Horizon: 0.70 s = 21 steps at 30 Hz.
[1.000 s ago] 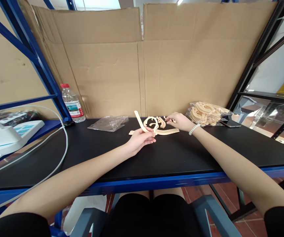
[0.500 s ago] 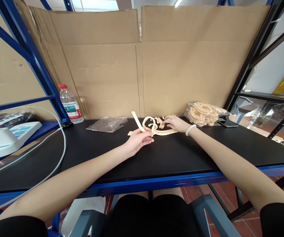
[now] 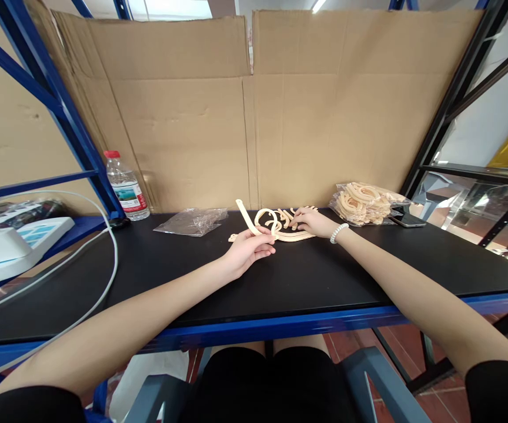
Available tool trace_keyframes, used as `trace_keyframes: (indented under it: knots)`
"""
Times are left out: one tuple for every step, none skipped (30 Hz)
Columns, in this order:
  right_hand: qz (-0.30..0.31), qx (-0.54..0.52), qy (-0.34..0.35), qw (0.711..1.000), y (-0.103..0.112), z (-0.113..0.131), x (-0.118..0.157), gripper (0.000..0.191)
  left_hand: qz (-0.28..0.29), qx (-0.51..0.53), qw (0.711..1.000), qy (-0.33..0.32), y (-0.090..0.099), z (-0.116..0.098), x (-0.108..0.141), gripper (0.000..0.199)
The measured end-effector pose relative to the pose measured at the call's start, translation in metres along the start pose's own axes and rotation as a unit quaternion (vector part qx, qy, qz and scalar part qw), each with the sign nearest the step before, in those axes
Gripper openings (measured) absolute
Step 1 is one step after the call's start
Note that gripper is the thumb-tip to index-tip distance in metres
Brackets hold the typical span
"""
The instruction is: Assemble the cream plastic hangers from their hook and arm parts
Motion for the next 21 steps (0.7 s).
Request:
trace_keyframes:
  knots:
    - [-0.006, -0.007, -0.001, 1.000, 0.000, 0.000, 0.000, 0.026, 0.001, 0.000, 1.000, -0.001, 0.000, 0.000, 0.000, 0.017]
    - [-0.011, -0.015, 0.000, 1.000, 0.000, 0.001, 0.000, 0.023, 0.001, 0.001, 1.000, -0.001, 0.000, -0.001, 0.000, 0.017]
    - [-0.017, -0.024, 0.003, 1.000, 0.000, 0.001, 0.000, 0.021, 0.001, 0.001, 1.000, -0.001, 0.000, -0.001, 0.000, 0.016]
    - [-0.025, -0.033, 0.007, 0.999, 0.001, 0.003, 0.001, 0.019, 0.000, 0.002, 1.000, -0.001, 0.000, -0.001, 0.000, 0.016]
    - [-0.037, -0.045, 0.010, 0.998, 0.004, 0.004, 0.001, 0.018, 0.000, 0.002, 1.000, -0.001, 0.000, -0.001, 0.000, 0.015]
    - [-0.055, -0.057, 0.012, 0.997, 0.008, 0.004, 0.002, 0.017, 0.000, 0.003, 1.000, -0.001, 0.000, -0.001, 0.000, 0.015]
    - [-0.079, -0.069, 0.011, 0.994, 0.015, 0.004, 0.003, 0.017, 0.000, 0.003, 1.000, -0.001, 0.000, -0.001, 0.000, 0.015]
    - [-0.110, -0.081, 0.007, 0.991, 0.023, 0.004, 0.004, 0.017, 0.001, 0.005, 1.000, -0.001, 0.000, -0.001, 0.000, 0.015]
    - [-0.145, -0.091, 0.001, 0.985, 0.034, 0.003, 0.007, 0.018, 0.001, 0.006, 1.000, 0.000, 0.000, -0.001, 0.000, 0.014]
    - [-0.183, -0.101, -0.007, 0.978, 0.045, 0.003, 0.010, 0.020, 0.001, 0.009, 1.000, 0.000, 0.000, -0.001, 0.001, 0.014]
    - [-0.218, -0.116, -0.020, 0.969, 0.056, 0.002, 0.015, 0.022, 0.000, 0.011, 1.000, 0.001, 0.000, -0.001, 0.001, 0.014]
    - [-0.246, -0.141, -0.037, 0.958, 0.066, 0.001, 0.019, 0.024, -0.002, 0.012, 1.000, 0.002, 0.000, 0.000, 0.001, 0.013]
    - [-0.265, -0.179, -0.057, 0.946, 0.073, 0.000, 0.024, 0.026, -0.004, 0.014, 1.000, 0.003, 0.000, 0.000, 0.001, 0.013]
    - [-0.272, -0.230, -0.077, 0.931, 0.077, 0.000, 0.027, 0.029, -0.005, 0.014, 1.000, 0.004, 0.001, 0.000, 0.001, 0.014]
    - [-0.270, -0.290, -0.092, 0.914, 0.078, 0.002, 0.030, 0.031, -0.005, 0.014, 1.000, 0.004, 0.001, 0.000, 0.001, 0.014]
    - [-0.260, -0.350, -0.102, 0.894, 0.076, 0.006, 0.031, 0.033, -0.005, 0.014, 1.000, 0.003, 0.001, 0.000, 0.001, 0.015]
    - [-0.250, -0.405, -0.106, 0.873, 0.074, 0.013, 0.032, 0.034, -0.004, 0.014, 1.000, 0.002, 0.001, 0.001, 0.001, 0.016]
    - [-0.240, -0.453, -0.106, 0.852, 0.072, 0.021, 0.033, 0.035, -0.003, 0.015, 1.000, 0.001, 0.001, 0.001, 0.000, 0.016]
    - [-0.228, -0.494, -0.107, 0.832, 0.068, 0.029, 0.033, 0.035, -0.002, 0.016, 1.000, 0.000, 0.002, 0.001, 0.000, 0.017]
    - [-0.214, -0.531, -0.109, 0.813, 0.063, 0.037, 0.032, 0.035, -0.002, 0.017, 1.000, -0.001, 0.002, 0.001, 0.000, 0.017]
    - [-0.196, -0.565, -0.111, 0.794, 0.057, 0.045, 0.031, 0.034, -0.002, 0.018, 1.000, -0.003, 0.003, 0.002, -0.001, 0.017]
Point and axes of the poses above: each hand's wrist, its own x-axis away from the middle knuckle, its own y-axis out of the back of the hand, z = x × y, the point moved 10 cm from there along -x, towards the middle knuckle, and after that the axes turned 4 degrees about z, right-handed, at the moved point
